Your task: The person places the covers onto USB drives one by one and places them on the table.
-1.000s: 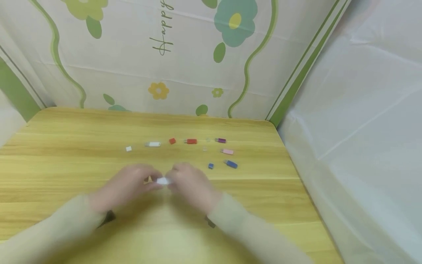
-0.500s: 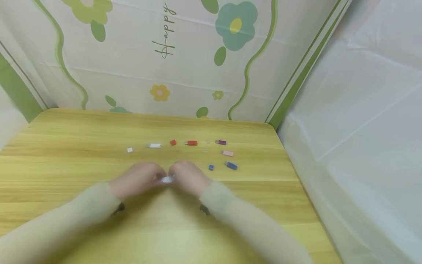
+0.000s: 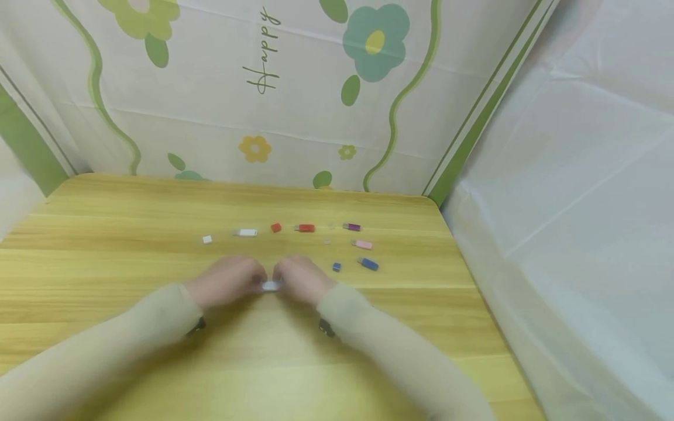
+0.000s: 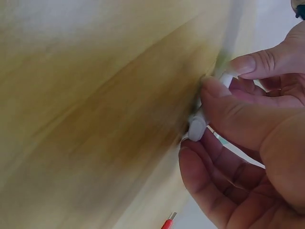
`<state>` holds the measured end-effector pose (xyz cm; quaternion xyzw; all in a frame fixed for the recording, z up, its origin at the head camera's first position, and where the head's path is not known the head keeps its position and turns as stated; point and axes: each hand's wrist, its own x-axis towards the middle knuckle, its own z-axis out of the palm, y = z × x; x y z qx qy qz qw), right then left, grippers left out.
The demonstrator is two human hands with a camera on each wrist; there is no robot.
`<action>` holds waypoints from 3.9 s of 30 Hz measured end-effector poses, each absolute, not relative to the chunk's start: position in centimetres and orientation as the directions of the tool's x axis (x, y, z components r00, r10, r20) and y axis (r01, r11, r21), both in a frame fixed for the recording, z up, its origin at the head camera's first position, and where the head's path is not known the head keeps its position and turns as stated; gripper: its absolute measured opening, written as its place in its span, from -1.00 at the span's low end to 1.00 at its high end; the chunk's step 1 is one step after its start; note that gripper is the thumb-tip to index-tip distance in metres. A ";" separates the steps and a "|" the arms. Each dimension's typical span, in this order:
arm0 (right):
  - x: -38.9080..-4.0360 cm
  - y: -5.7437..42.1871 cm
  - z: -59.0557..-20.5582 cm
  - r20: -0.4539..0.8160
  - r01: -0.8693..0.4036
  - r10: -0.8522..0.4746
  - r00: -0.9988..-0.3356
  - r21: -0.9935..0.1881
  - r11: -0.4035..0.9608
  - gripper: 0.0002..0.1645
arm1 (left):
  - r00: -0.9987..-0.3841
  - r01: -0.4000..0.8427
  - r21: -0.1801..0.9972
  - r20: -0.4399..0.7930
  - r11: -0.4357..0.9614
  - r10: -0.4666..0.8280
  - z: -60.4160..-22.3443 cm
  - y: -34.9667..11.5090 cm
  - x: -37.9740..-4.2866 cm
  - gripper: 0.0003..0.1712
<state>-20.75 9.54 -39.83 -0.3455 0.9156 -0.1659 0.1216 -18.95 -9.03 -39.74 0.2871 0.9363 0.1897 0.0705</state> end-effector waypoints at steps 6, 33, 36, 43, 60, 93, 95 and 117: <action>-21.2 9.5 -40.3 -0.116 -0.596 -0.682 -0.722 -0.398 0.698 -0.80 | -0.819 0.518 0.388 -0.034 0.762 0.573 -39.8 -8.9 -19.1 -0.94; -23.1 8.8 -37.5 -0.196 -0.558 -0.646 -0.738 -0.361 0.747 -0.74 | -0.855 0.465 0.429 -0.009 0.774 0.519 -38.0 -13.1 -21.3 -0.80; -24.3 8.4 -36.9 -0.142 -0.601 -0.664 -0.734 -0.319 0.733 -0.74 | -0.873 0.460 0.385 0.031 0.801 0.486 -37.2 -15.1 -22.2 -0.78; -27.5 6.8 -36.1 -0.112 -0.620 -0.664 -0.739 -0.272 0.736 -0.73 | -0.926 0.338 0.388 -0.027 0.857 0.377 -37.2 -20.0 -24.6 -0.67; -31.7 1.9 -37.5 -0.165 -0.669 -0.693 -0.701 -0.181 0.720 -0.78 | -0.917 0.243 0.493 -0.164 0.835 0.364 -39.5 -22.3 -27.8 -0.66; -29.7 3.9 -37.1 -0.092 -0.659 -0.689 -0.719 -0.226 0.717 -0.83 | -0.871 0.463 0.425 0.057 0.778 0.487 -39.4 -20.8 -25.3 -0.91; -29.0 5.2 -36.7 -0.079 -0.662 -0.693 -0.717 -0.234 0.712 -0.83 | -0.855 0.500 0.403 0.088 0.767 0.511 -38.8 -20.1 -24.5 -0.92; -17.6 13.8 -36.8 0.164 -0.768 -0.758 -0.631 -0.265 0.582 -0.84 | -0.588 0.808 0.259 0.419 0.529 0.692 -37.8 -14.6 -16.6 -0.90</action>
